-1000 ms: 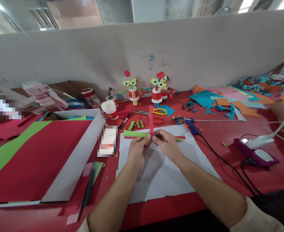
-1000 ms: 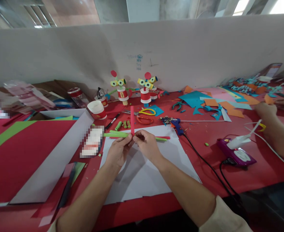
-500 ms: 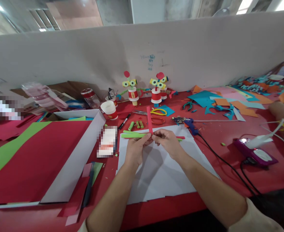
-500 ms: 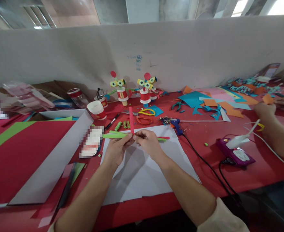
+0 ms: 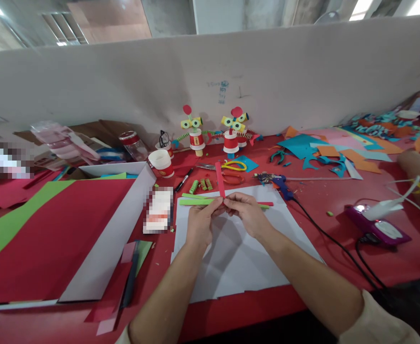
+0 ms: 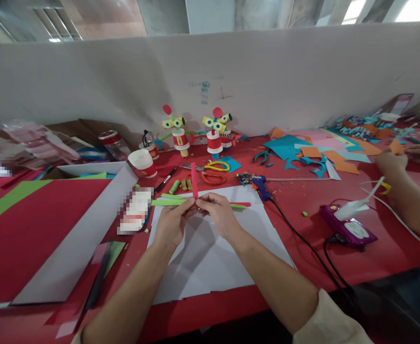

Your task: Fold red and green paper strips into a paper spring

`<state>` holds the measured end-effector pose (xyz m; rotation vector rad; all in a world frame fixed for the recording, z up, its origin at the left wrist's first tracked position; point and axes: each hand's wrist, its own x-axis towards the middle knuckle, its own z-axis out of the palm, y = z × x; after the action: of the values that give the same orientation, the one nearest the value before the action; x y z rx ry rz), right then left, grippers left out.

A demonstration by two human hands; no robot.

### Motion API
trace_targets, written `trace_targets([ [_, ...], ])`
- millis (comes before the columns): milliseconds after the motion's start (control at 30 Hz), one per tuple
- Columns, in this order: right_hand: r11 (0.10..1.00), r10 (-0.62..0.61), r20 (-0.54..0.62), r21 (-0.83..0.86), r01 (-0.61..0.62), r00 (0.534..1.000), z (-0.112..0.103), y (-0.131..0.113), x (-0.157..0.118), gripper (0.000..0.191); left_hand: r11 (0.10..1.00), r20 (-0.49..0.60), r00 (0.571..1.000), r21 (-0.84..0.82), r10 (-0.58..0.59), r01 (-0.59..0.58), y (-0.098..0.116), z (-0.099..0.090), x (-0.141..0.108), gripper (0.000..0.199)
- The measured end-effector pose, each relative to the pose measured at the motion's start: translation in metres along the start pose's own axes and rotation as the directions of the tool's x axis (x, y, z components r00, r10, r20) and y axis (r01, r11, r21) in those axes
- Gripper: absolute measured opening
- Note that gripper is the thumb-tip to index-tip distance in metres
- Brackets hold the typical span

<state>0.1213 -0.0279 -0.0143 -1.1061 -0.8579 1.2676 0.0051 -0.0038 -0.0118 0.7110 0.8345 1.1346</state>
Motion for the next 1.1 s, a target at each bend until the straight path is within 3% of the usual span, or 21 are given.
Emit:
trace_targets([
  [200,1.000,-0.004,-0.006,0.006,0.004,1.000,0.0017,0.0021,-0.0014,0.018,0.999,-0.018,0.999,-0.019,-0.030,0.030,-0.0016,-0.0002,0.0007,0.015],
  [533,0.990,-0.079,-0.042,-0.119,0.074,0.996,0.0018,0.0041,-0.0010,0.020,0.995,-0.028,1.000,-0.102,-0.014,0.011,-0.0063,-0.0017,0.0018,0.017],
  [1100,0.999,-0.022,-0.095,0.035,0.025,0.995,-0.0008,0.0038,0.0009,0.020,1.000,0.023,1.000,0.002,-0.004,0.004,-0.0050,-0.0060,0.0032,0.015],
])
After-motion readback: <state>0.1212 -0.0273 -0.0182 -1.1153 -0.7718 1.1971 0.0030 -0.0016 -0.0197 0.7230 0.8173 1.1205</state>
